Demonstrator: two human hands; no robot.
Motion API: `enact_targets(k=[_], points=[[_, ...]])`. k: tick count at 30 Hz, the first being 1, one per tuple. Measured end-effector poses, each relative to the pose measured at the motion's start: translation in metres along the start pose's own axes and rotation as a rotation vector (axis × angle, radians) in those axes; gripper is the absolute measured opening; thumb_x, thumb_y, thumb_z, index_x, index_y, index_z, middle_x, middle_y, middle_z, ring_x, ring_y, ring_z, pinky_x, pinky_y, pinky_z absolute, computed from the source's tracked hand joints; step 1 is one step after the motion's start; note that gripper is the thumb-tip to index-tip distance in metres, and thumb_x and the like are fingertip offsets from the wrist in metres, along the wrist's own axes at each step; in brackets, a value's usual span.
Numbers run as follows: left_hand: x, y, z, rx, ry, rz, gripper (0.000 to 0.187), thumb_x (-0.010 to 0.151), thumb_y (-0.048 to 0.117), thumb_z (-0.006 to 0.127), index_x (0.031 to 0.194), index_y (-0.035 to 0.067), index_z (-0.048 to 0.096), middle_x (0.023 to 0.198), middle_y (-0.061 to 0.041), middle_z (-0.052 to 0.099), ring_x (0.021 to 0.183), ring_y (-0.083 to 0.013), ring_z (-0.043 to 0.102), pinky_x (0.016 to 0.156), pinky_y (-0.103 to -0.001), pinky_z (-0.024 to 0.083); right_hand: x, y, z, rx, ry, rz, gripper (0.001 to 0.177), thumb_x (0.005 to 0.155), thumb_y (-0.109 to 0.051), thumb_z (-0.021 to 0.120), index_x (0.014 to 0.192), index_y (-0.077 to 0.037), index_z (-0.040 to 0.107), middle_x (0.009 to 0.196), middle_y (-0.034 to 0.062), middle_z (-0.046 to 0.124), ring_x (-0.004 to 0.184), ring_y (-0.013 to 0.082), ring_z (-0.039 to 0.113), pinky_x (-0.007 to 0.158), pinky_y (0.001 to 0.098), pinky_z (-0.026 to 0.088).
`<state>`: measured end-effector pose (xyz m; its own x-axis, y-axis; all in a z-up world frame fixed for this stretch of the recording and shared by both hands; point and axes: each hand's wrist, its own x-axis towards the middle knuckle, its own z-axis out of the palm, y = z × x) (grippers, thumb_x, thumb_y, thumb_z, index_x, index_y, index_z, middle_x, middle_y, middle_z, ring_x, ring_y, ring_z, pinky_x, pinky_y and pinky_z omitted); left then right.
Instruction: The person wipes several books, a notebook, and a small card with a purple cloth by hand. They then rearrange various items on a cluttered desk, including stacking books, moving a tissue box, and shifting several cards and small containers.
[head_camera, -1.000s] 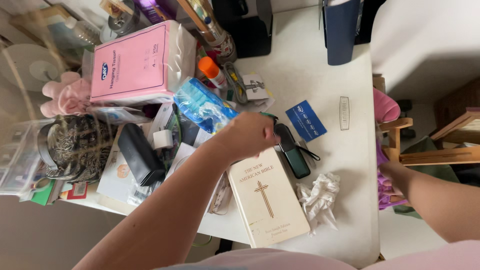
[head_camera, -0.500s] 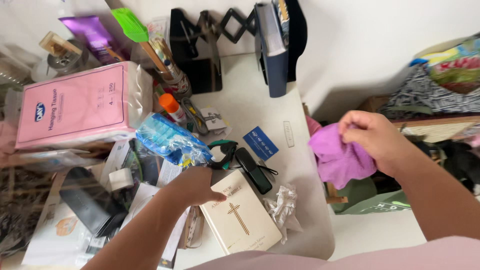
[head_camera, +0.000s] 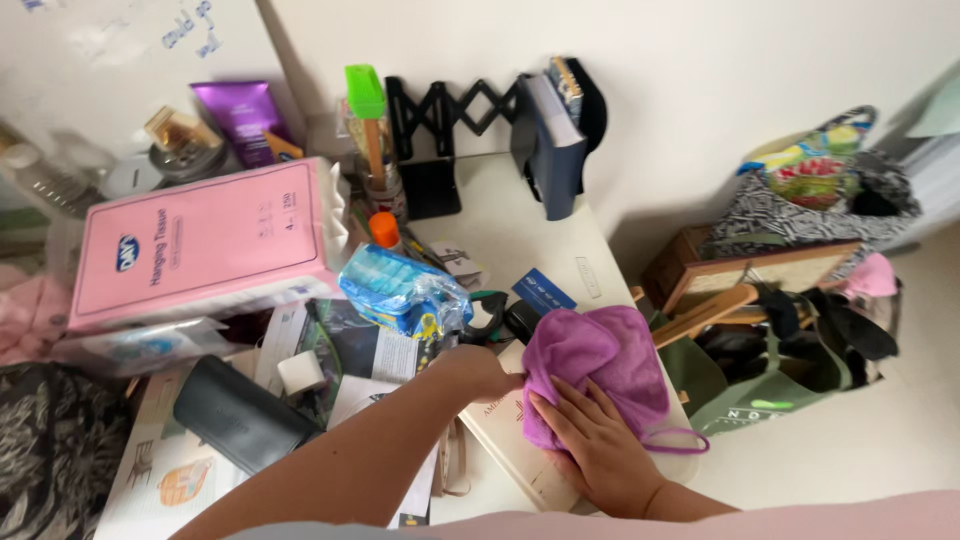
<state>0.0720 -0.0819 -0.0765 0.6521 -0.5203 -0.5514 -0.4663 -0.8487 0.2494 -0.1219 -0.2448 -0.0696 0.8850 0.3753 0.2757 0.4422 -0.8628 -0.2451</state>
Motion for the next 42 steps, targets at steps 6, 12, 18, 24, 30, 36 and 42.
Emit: enact_targets(k=[6, 12, 18, 24, 30, 36, 42], points=[[-0.042, -0.006, -0.031, -0.328, -0.037, 0.11, 0.094, 0.069, 0.064, 0.078, 0.135, 0.0, 0.057, 0.129, -0.021, 0.067, 0.116, -0.0315, 0.067, 0.097, -0.04, 0.056, -0.012, -0.004, 0.004, -0.032, 0.11, 0.064, 0.073, 0.09, -0.027, 0.062, 0.154, -0.004, 0.033, 0.153, 0.024, 0.04, 0.144, 0.0441, 0.032, 0.117, 0.0564, 0.021], [-0.087, -0.018, -0.039, -0.978, -0.068, 0.148, 0.089, 0.064, 0.039, 0.087, 0.138, 0.002, 0.052, 0.117, -0.015, 0.071, 0.105, -0.0234, 0.073, 0.086, -0.038, 0.063, 0.012, -0.012, -0.021, 0.116, 0.286, 0.168, 0.058, 0.1, -0.019, 0.05, 0.154, -0.004, 0.036, 0.151, 0.0231, 0.048, 0.144, 0.0428, 0.043, 0.116, 0.049, 0.037], [-0.106, -0.04, -0.074, -1.489, 0.217, 0.169, 0.083, 0.076, 0.051, 0.079, 0.144, 0.007, 0.059, 0.116, -0.011, 0.076, 0.105, -0.0228, 0.071, 0.09, -0.037, 0.054, 0.086, -0.014, -0.139, 0.223, 0.78, 0.157, 0.046, 0.105, -0.008, 0.052, 0.148, 0.004, 0.043, 0.144, 0.0245, 0.055, 0.136, 0.0334, 0.055, 0.117, 0.0422, 0.042], [-0.143, -0.007, -0.116, -2.175, -0.174, 0.886, 0.086, 0.083, 0.072, 0.059, 0.143, 0.011, 0.054, 0.138, -0.016, 0.062, 0.127, -0.0329, 0.06, 0.109, -0.053, 0.047, 0.131, -0.04, -0.213, 0.453, 0.349, -0.237, 0.041, 0.1, -0.027, 0.064, 0.137, -0.017, 0.049, 0.144, 0.017, 0.059, 0.136, 0.0313, 0.051, 0.116, 0.0528, 0.034], [-0.134, 0.03, -0.11, -2.126, -0.033, 0.714, 0.098, 0.077, 0.084, 0.046, 0.148, 0.016, 0.051, 0.147, -0.016, 0.057, 0.135, -0.0347, 0.055, 0.109, -0.056, 0.047, 0.195, -0.014, -0.191, -0.178, 0.074, -0.327, 0.064, 0.103, -0.047, 0.049, 0.158, -0.016, 0.036, 0.154, 0.0171, 0.044, 0.15, 0.0383, 0.026, 0.118, 0.0648, 0.006], [-0.111, 0.031, -0.113, -2.249, 0.002, 0.689, 0.098, 0.081, 0.084, 0.046, 0.148, 0.012, 0.049, 0.141, -0.021, 0.059, 0.126, -0.037, 0.061, 0.106, -0.054, 0.051, 0.155, -0.009, -0.174, -0.067, -0.247, -0.454, 0.064, 0.108, -0.043, 0.038, 0.163, -0.012, 0.026, 0.164, 0.0161, 0.032, 0.156, 0.0336, 0.025, 0.126, 0.057, 0.01], [-0.099, 0.04, -0.112, -2.222, 0.097, 0.566, 0.086, 0.086, 0.076, 0.049, 0.143, 0.012, 0.056, 0.14, -0.018, 0.062, 0.125, -0.0341, 0.062, 0.105, -0.051, 0.052, 0.204, 0.014, -0.175, -0.045, -0.115, -0.191, 0.065, 0.101, -0.046, 0.044, 0.158, -0.015, 0.032, 0.166, 0.0123, 0.029, 0.154, 0.0288, 0.018, 0.117, 0.06, 0.004]])
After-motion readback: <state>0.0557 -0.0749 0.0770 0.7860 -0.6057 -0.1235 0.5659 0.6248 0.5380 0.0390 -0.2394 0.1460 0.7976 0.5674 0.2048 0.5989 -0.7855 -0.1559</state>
